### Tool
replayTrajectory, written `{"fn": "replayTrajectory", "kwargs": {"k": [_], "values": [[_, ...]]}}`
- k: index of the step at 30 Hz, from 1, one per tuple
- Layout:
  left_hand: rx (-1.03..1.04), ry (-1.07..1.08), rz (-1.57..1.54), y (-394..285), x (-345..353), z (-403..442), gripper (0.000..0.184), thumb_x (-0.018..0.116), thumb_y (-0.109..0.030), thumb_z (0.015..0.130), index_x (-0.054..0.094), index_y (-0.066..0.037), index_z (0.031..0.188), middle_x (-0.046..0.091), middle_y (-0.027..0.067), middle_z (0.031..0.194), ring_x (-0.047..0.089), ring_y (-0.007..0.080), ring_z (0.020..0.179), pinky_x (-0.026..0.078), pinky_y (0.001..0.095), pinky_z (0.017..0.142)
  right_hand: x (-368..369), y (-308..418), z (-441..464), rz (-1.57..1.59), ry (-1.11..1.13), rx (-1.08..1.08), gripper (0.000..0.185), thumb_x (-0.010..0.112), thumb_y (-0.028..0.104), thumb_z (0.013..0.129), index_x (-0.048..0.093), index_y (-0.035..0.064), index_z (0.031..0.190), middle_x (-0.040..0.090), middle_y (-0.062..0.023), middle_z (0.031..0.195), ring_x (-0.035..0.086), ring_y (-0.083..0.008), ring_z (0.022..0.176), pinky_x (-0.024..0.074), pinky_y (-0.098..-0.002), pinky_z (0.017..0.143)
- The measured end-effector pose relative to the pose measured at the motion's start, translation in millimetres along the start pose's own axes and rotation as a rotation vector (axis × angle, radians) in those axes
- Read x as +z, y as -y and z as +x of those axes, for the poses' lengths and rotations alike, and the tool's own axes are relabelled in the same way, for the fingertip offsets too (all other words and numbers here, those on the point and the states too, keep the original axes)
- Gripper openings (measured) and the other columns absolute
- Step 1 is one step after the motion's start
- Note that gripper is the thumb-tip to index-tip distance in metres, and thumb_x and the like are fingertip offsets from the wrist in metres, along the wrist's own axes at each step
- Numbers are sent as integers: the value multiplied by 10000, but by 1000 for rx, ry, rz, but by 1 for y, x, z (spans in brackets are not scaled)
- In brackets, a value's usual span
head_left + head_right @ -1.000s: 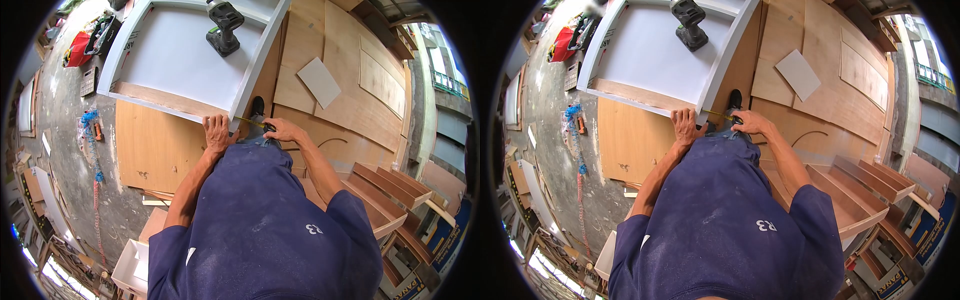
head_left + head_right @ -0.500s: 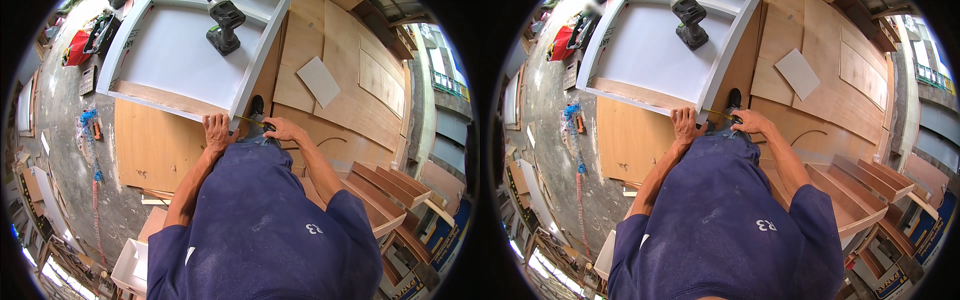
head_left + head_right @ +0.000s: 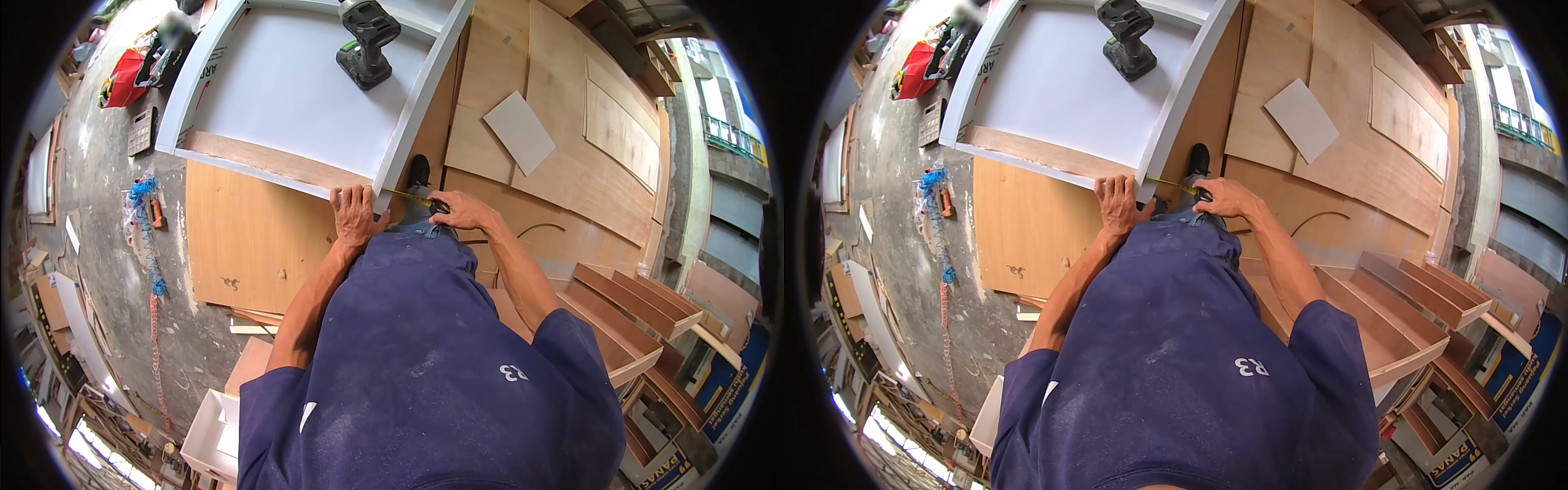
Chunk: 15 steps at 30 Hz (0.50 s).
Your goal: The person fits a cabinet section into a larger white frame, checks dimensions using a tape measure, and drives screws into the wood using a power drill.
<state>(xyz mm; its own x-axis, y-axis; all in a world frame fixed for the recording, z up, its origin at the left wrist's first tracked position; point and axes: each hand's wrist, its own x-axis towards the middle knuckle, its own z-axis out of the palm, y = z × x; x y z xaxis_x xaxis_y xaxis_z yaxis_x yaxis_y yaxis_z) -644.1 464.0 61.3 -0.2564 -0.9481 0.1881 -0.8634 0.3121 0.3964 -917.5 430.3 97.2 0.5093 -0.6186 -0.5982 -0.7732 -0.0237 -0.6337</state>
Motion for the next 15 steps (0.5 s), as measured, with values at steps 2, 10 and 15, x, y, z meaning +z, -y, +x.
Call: {"fn": "replayTrajectory", "kwargs": {"k": [2,10,15], "values": [[-7,17,-6,0,0,0,582,761,-382,663,518,-30,1059,497,113,989,470,279,1017,261,507,1022,2,-3,2,6,-2,-8,558,678,404,804,549,58,1223,641,-213,936,602,-381,908,455,-444,784],[6,-18,-4,0,0,1,635,802,-366,608,520,-36,1072,500,106,969,482,284,987,265,504,1013,1,-1,1,-11,-31,-32,556,683,404,806,551,51,1214,638,-215,883,605,-380,860,452,-444,750],[8,-16,-5,1,2,0,646,803,-372,607,521,-39,1083,502,103,974,481,284,990,265,501,1009,0,-1,2,-5,-11,-32,549,686,396,807,548,53,1213,633,-220,862,604,-385,849,453,-445,736]]}}
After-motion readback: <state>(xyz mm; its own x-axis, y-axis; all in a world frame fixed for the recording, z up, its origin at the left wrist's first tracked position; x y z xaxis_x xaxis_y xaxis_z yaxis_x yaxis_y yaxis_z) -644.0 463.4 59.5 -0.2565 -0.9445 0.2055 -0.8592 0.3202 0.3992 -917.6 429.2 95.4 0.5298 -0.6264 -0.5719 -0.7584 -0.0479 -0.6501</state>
